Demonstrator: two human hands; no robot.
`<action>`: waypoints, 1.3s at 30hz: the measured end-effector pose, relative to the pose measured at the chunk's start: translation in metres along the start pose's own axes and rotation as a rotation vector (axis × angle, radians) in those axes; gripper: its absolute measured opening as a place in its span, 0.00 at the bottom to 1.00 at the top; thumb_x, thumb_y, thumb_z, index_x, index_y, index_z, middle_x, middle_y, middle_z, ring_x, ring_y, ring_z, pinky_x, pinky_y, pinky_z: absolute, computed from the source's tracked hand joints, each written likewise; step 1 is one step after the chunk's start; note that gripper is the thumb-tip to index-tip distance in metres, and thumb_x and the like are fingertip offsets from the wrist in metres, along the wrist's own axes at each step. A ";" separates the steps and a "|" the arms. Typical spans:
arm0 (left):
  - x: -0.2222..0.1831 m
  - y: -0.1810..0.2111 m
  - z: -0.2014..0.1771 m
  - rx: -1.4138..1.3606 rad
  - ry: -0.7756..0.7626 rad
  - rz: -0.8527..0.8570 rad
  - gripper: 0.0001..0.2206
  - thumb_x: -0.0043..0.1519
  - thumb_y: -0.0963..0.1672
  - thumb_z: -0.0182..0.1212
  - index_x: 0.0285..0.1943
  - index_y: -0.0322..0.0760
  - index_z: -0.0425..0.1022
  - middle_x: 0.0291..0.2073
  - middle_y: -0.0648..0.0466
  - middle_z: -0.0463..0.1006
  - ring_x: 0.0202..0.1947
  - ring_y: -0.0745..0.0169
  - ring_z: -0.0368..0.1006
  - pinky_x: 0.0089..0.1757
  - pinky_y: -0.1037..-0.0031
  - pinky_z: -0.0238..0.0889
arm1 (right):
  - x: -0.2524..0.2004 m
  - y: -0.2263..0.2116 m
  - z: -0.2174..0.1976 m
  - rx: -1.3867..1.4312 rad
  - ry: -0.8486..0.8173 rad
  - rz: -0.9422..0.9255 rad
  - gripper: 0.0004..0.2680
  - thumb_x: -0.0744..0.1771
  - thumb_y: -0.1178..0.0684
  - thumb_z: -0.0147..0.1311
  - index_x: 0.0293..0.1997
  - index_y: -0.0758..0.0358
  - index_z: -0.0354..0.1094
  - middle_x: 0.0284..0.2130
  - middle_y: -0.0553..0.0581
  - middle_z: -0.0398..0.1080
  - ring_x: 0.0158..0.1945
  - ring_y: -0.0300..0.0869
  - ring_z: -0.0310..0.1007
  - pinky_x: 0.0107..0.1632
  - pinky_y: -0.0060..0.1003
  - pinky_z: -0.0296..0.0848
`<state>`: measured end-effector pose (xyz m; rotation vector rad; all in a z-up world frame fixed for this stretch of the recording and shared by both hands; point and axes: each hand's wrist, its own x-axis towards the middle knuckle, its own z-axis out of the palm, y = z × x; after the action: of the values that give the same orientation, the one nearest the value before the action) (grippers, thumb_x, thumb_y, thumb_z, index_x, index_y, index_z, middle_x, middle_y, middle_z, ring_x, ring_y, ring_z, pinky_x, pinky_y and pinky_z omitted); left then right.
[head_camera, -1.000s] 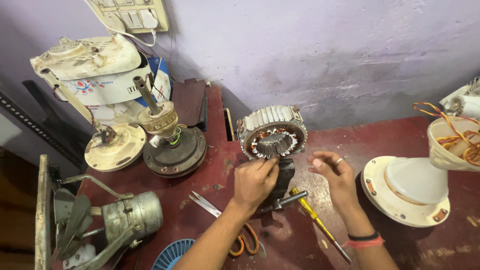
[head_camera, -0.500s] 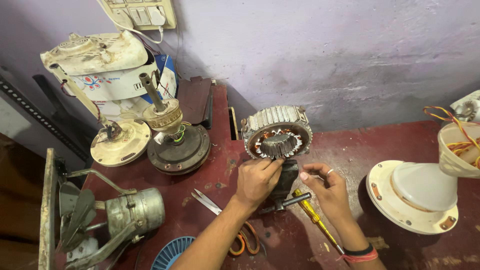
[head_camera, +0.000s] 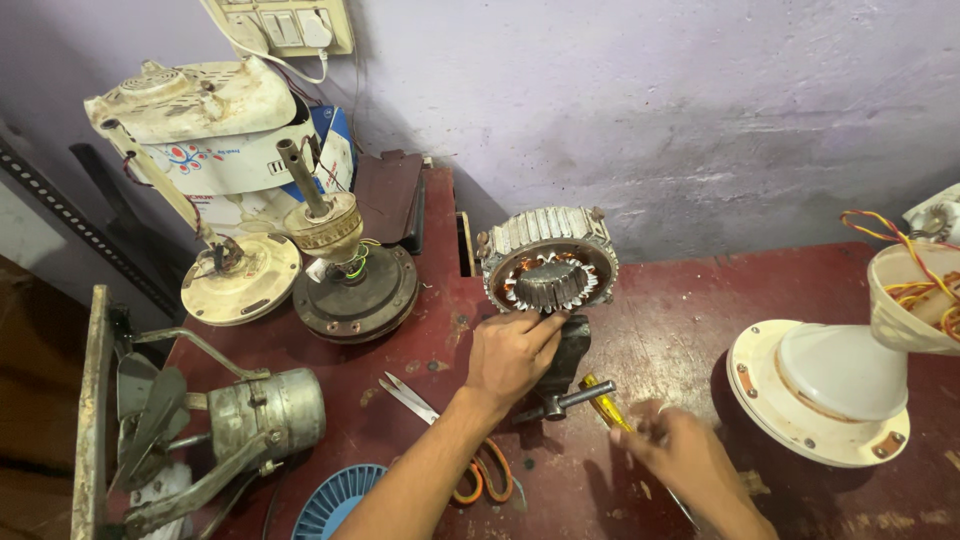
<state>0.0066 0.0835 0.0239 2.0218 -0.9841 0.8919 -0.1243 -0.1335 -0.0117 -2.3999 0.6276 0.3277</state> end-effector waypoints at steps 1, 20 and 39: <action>0.000 0.001 0.000 0.000 -0.001 0.003 0.09 0.58 0.41 0.67 0.46 0.41 0.84 0.23 0.54 0.74 0.25 0.56 0.75 0.30 0.65 0.69 | -0.003 0.002 0.000 -0.161 -0.085 0.013 0.18 0.63 0.37 0.63 0.49 0.60 0.77 0.35 0.58 0.82 0.40 0.44 0.81 0.46 0.38 0.81; 0.002 0.013 -0.004 0.031 -0.160 0.073 0.22 0.59 0.42 0.65 0.65 0.47 0.76 0.28 0.54 0.73 0.28 0.55 0.74 0.33 0.64 0.67 | -0.011 -0.068 -0.006 0.253 0.598 -0.431 0.11 0.61 0.47 0.66 0.38 0.63 0.81 0.28 0.56 0.74 0.24 0.41 0.68 0.30 0.38 0.68; 0.002 0.017 -0.004 0.065 -0.216 0.027 0.23 0.59 0.42 0.62 0.66 0.47 0.74 0.30 0.52 0.75 0.30 0.54 0.76 0.35 0.63 0.69 | -0.067 -0.075 -0.034 0.032 0.342 -0.221 0.09 0.62 0.48 0.62 0.41 0.55 0.80 0.23 0.59 0.79 0.22 0.45 0.76 0.31 0.42 0.74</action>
<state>-0.0075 0.0787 0.0327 2.1987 -1.1136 0.7388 -0.1407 -0.0797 0.0784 -2.4842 0.5019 -0.1899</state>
